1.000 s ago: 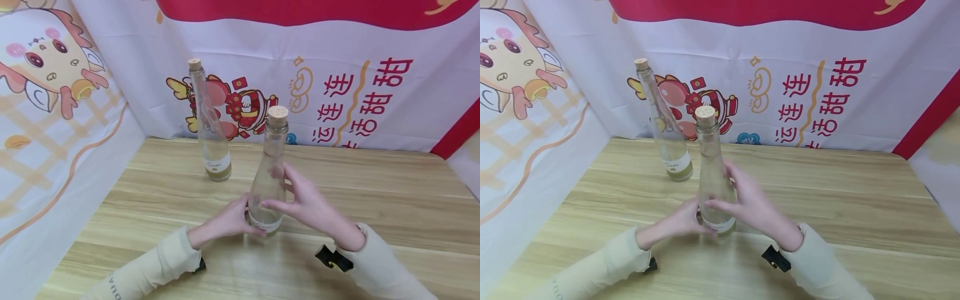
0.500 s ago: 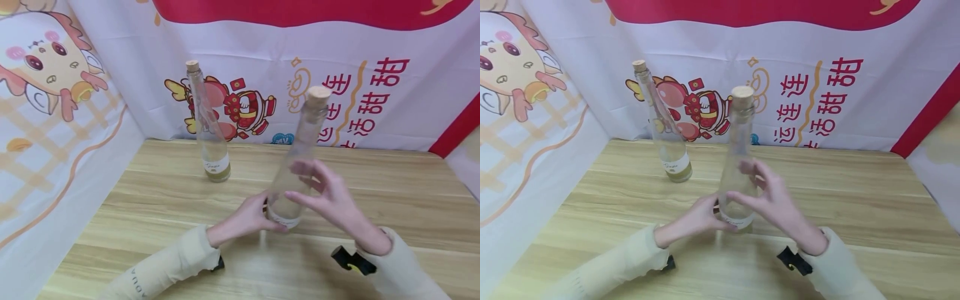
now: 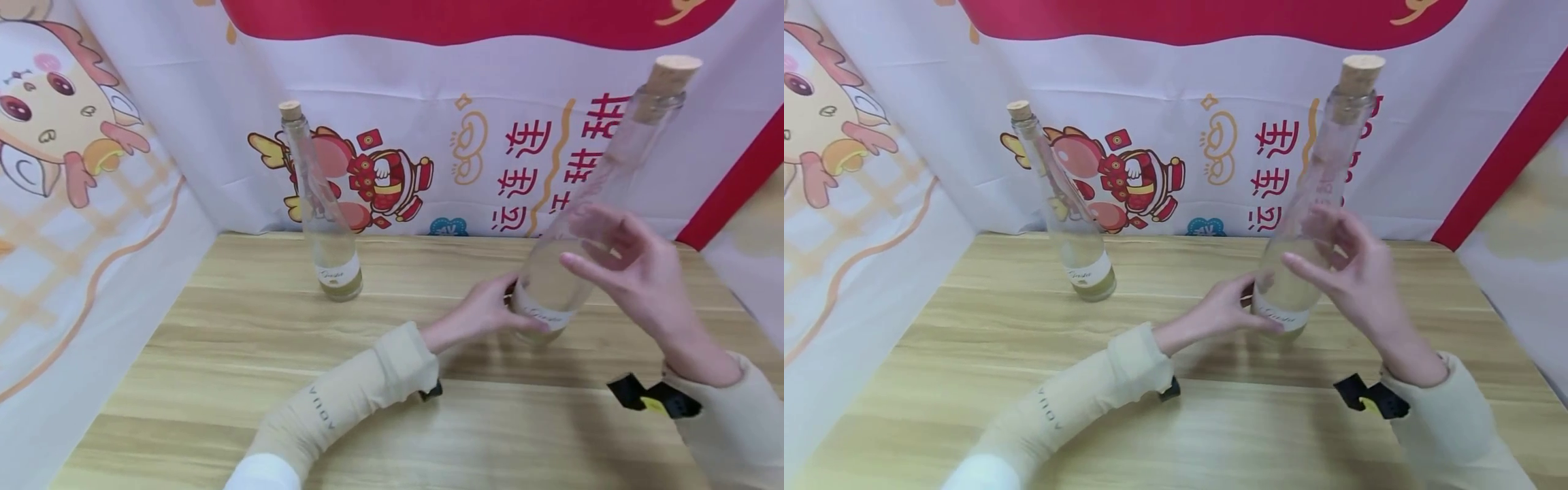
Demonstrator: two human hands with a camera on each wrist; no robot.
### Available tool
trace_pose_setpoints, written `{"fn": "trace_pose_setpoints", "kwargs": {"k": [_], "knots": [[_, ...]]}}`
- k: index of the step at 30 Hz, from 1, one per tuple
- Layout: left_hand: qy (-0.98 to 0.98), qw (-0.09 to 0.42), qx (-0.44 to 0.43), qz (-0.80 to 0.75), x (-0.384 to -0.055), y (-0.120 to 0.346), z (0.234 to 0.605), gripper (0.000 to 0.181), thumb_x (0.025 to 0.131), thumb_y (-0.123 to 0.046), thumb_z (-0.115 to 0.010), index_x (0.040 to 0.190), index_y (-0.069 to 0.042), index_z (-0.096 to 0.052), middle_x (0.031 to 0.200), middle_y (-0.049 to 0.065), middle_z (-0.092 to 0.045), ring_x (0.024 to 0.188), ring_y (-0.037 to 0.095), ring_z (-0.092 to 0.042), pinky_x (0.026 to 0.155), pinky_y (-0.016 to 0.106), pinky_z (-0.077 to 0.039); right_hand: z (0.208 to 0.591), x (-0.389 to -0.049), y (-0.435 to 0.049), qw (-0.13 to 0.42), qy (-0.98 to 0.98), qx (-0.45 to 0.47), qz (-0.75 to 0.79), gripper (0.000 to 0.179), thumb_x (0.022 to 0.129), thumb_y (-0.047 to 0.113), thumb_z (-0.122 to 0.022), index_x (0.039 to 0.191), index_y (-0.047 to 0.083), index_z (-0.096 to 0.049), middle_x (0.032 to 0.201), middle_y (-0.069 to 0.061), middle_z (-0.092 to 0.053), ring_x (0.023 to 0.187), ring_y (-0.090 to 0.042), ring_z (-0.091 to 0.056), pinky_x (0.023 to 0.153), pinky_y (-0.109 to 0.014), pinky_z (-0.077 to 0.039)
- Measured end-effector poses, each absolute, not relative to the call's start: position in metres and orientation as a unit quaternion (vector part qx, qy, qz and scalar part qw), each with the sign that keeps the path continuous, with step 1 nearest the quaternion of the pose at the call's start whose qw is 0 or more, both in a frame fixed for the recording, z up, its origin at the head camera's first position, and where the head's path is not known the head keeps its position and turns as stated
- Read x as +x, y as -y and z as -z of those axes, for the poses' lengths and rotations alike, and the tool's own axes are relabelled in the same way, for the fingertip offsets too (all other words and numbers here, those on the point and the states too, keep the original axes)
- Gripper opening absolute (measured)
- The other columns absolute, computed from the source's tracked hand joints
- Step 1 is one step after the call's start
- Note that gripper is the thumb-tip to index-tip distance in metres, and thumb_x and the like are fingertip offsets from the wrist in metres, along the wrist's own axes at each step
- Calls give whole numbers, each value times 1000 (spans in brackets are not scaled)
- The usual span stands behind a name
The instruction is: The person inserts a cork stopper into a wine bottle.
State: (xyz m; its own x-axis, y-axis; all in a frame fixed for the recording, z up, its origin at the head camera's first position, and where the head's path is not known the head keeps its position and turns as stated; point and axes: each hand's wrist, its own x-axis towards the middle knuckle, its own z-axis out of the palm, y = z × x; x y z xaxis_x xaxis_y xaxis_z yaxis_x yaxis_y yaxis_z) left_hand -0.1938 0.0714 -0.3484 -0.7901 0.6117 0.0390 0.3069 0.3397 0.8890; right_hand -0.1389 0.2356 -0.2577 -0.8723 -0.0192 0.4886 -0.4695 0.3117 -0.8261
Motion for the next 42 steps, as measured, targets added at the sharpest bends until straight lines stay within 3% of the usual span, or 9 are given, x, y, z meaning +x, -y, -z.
{"fn": "trace_pose_setpoints", "kwargs": {"k": [6,11,15,20,25,28,36,42], "knots": [[-805,138,287,-501,-214,-106,346,71,67,-27,-81,129,-22,-46,118,-7,-58,106,2,-52,88,16,-42,253,-152,-260,218,835,68,-501,55,76,0,-70,126,13,-51,105,13,-60,95,0,-56,77,-6,-43],[-792,129,288,-523,-229,-129,347,74,71,-22,-78,135,-27,-40,123,-10,-54,110,0,-50,91,15,-39,252,-167,-277,213,838,28,-501,52,79,9,-69,127,16,-49,107,10,-58,96,-1,-54,77,-4,-42],[-802,107,274,-520,-237,-146,351,70,74,-20,-75,135,-23,-41,123,-7,-55,110,1,-51,90,12,-40,257,-179,-288,197,840,-12,-505,55,81,16,-68,130,19,-45,116,5,-55,101,-5,-50,83,-6,-40],[-837,62,243,-487,-239,-164,357,62,75,-21,-74,130,-20,-46,122,-6,-56,108,2,-52,89,12,-40,265,-192,-300,174,841,-58,-509,59,82,28,-66,135,25,-38,129,3,-48,113,-9,-44,104,-23,-30],[-862,39,206,-461,-238,-174,362,55,77,-21,-73,127,-20,-49,119,-8,-58,107,2,-52,90,14,-39,277,-205,-305,164,825,-86,-535,61,81,31,-66,135,28,-37,129,3,-46,114,-12,-41,108,-33,-25],[-870,44,196,-451,-238,-176,366,53,77,-21,-73,125,-17,-51,115,-6,-60,104,4,-55,88,14,-41,285,-211,-306,154,823,-102,-537,63,80,35,-66,135,28,-37,131,1,-45,116,-13,-40,108,-33,-27],[-839,130,216,-482,-239,-171,376,62,79,-19,-71,133,-19,-41,123,-5,-55,110,5,-51,91,16,-39,300,-214,-312,153,845,-117,-499,64,80,42,-63,136,30,-34,136,-2,-43,118,-17,-40,106,-37,-30],[-872,119,227,-416,-242,-158,375,62,80,-26,-70,135,-18,-42,130,-6,-51,117,5,-46,96,16,-35,298,-214,-313,147,862,-138,-464,76,79,46,-63,140,22,-26,139,-7,-38,123,-20,-36,106,-39,-29]]}}
